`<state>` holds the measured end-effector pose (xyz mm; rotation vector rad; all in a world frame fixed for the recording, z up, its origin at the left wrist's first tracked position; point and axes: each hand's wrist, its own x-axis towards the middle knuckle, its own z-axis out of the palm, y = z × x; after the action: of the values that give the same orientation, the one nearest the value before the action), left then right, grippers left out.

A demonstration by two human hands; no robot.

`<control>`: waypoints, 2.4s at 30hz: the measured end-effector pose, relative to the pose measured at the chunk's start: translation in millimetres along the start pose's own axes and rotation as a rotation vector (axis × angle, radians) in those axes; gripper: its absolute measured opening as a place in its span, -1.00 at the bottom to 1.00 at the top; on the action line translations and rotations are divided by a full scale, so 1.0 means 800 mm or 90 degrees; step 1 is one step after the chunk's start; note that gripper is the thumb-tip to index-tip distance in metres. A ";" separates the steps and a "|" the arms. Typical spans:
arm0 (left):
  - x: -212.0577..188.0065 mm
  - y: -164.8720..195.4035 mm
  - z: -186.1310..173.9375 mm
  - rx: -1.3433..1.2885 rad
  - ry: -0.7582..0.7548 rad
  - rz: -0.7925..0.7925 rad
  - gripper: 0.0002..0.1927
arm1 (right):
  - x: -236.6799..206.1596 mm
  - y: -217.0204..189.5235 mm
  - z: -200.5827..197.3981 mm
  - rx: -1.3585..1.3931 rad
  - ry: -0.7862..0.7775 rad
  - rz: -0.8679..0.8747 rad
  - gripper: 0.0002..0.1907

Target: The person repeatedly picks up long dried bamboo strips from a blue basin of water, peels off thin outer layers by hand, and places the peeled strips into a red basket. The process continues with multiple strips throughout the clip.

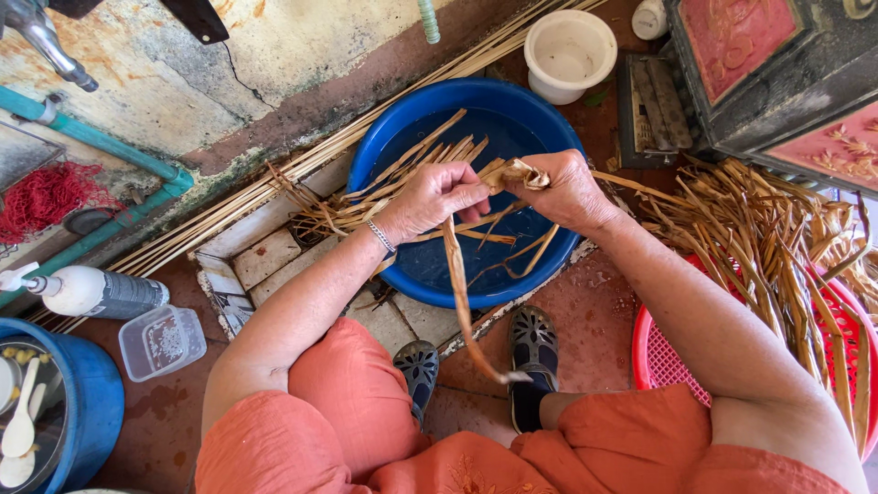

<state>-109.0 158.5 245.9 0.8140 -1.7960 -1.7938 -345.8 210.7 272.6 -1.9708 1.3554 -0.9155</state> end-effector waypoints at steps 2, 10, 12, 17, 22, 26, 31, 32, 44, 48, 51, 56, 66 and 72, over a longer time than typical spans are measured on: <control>0.002 0.000 0.000 -0.091 0.008 0.005 -0.76 | 0.001 -0.004 0.000 0.023 -0.006 -0.011 -0.89; 0.007 -0.014 0.015 0.177 0.083 0.169 -0.64 | 0.004 0.001 0.011 -0.067 0.046 -0.033 -0.86; 0.008 -0.017 0.017 0.193 0.111 0.149 -0.69 | 0.004 0.004 0.016 -0.078 0.042 -0.007 -0.88; 0.018 -0.030 0.016 0.165 0.170 0.131 -0.83 | 0.007 0.006 0.033 -0.001 0.041 -0.029 -0.91; 0.031 -0.045 -0.003 -0.089 0.220 0.097 -0.87 | 0.028 0.014 0.020 0.413 0.086 0.200 -0.52; 0.034 -0.054 0.000 -0.276 0.218 0.144 -0.78 | 0.036 0.022 0.015 0.508 0.077 0.236 -0.60; 0.037 -0.062 0.019 -0.220 0.158 0.127 -0.71 | 0.037 0.017 0.034 0.457 0.067 0.245 -0.63; 0.036 -0.063 0.018 -0.178 0.167 0.105 -0.70 | 0.039 0.015 0.032 0.471 0.102 0.250 -0.66; 0.026 -0.087 0.046 0.352 0.071 0.286 -0.72 | 0.061 0.058 -0.017 0.599 0.352 0.286 -0.80; 0.038 -0.081 0.062 0.323 0.048 0.274 -0.77 | 0.071 0.124 -0.066 0.554 0.461 0.281 -0.77; 0.037 -0.079 0.069 0.341 0.000 0.113 -0.71 | 0.071 0.172 -0.117 0.581 0.584 0.302 -0.70; 0.012 -0.103 0.060 0.389 0.031 0.320 -0.77 | 0.023 0.246 -0.202 0.504 0.786 0.399 -0.62; 0.004 -0.227 0.024 0.427 -0.227 -0.024 -0.74 | -0.031 0.338 -0.236 0.518 0.610 0.366 -0.77; 0.052 -0.308 -0.011 0.759 -0.330 -0.297 -0.44 | -0.012 0.289 -0.200 0.460 0.452 0.311 -0.86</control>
<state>-113.1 131.1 -2.5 1.3237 -3.3069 -1.0259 -602.9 133.5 189.0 -0.7390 1.4620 -1.6303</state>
